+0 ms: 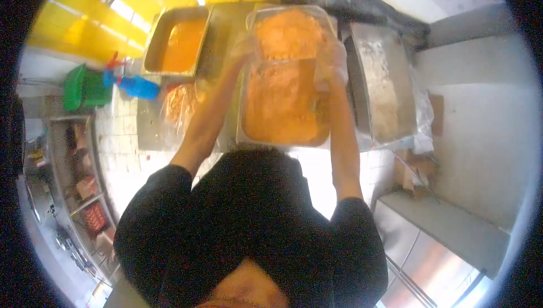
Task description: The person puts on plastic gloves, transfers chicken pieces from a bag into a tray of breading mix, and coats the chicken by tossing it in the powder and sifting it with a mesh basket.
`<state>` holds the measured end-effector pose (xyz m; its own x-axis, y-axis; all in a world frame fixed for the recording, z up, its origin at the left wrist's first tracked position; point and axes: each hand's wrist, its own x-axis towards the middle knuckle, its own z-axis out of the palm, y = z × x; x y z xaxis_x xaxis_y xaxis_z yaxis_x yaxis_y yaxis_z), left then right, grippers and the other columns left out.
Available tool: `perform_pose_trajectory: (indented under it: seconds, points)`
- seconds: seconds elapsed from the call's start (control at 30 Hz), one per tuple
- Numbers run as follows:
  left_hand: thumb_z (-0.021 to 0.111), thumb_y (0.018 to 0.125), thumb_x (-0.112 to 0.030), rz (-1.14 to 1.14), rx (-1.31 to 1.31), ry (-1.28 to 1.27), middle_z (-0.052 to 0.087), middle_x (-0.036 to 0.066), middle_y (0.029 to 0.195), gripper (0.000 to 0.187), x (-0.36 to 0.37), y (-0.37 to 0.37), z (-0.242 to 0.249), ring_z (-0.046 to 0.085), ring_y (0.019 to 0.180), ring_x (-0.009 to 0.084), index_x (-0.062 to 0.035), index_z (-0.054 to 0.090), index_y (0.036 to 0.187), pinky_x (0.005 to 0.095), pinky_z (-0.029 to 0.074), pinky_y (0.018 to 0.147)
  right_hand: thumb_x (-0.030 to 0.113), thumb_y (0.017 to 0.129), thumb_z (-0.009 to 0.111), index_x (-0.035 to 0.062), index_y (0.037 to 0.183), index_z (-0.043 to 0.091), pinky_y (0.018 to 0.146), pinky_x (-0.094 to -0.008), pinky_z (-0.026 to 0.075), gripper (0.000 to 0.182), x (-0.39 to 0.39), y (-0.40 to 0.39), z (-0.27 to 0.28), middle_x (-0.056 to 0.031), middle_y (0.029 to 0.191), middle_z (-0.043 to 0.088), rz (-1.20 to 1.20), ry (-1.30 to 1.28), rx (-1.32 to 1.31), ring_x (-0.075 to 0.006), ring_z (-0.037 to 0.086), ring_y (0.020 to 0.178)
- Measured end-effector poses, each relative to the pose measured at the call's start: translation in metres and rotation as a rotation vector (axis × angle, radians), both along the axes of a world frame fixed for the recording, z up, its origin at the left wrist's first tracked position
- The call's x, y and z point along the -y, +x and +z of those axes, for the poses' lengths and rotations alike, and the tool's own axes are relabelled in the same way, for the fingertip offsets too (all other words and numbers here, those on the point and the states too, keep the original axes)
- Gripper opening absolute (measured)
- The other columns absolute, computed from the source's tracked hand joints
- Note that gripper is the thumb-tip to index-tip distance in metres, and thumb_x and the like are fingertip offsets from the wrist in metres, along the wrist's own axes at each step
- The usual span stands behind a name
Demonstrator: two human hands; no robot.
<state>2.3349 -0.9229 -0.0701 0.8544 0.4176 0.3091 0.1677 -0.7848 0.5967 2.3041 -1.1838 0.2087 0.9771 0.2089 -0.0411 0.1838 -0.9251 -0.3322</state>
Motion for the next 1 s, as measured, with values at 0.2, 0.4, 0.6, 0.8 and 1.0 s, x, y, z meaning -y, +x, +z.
perform_pose_trajectory:
  seconds: [0.2,0.4,0.6,0.8,1.0]
  points:
    - [0.058,0.082,-0.026,-0.148,-0.516,0.129,0.061,0.021,0.104,0.035,0.018,-0.055,0.061,0.062,0.094,0.036,-0.0028,0.062,0.108,0.0479,0.051,0.073,0.032,0.092,0.054,0.0062,0.104,0.062,0.063,-0.0371,0.048,0.029,0.032,-0.053,-0.038,-0.0131,0.078,0.065,-0.224,0.328,-0.342,-0.0249,0.063,0.074]
    - [0.046,0.092,-0.026,-0.078,-0.518,0.179,0.062,0.013,0.089,0.029,-0.027,-0.058,0.025,0.063,0.083,0.0291,-0.0049,0.064,0.101,0.0402,0.053,0.072,0.032,0.094,0.049,0.007,0.093,0.065,0.053,-0.0393,0.046,0.03,0.04,-0.071,-0.057,-0.0129,0.069,0.063,-0.208,0.459,-0.53,-0.0265,0.061,0.061]
    - [0.057,0.086,-0.029,0.072,-0.372,0.048,0.065,0.015,0.096,0.032,-0.028,-0.017,0.125,0.065,0.083,0.0267,-0.0023,0.063,0.103,0.0415,0.052,0.07,0.041,0.091,0.056,0.0034,0.084,0.066,0.057,-0.0309,0.047,0.04,0.053,-0.105,-0.134,-0.0073,0.066,0.063,-0.019,0.625,-0.565,-0.0173,0.062,0.061]
    - [0.06,0.083,-0.027,-0.168,-0.441,-0.194,0.064,0.012,0.076,0.024,-0.034,-0.025,0.154,0.063,0.067,0.0234,-0.004,0.067,0.086,0.039,0.051,0.057,0.045,0.09,0.058,0.0019,0.08,0.065,0.052,-0.0305,0.047,0.045,0.059,-0.119,-0.187,-0.0074,0.066,0.063,0.051,0.452,-0.461,-0.0158,0.059,0.054]
    - [0.051,0.088,-0.026,-0.273,-0.635,0.141,0.063,0.02,0.112,0.033,-0.039,-0.014,0.135,0.063,0.102,0.0372,-0.0088,0.064,0.113,0.051,0.052,0.081,0.043,0.091,0.056,0.0022,0.089,0.065,0.06,-0.0365,0.048,0.042,0.056,-0.126,-0.152,-0.0127,0.073,0.064,-0.021,0.354,-0.613,-0.0226,0.062,0.064]
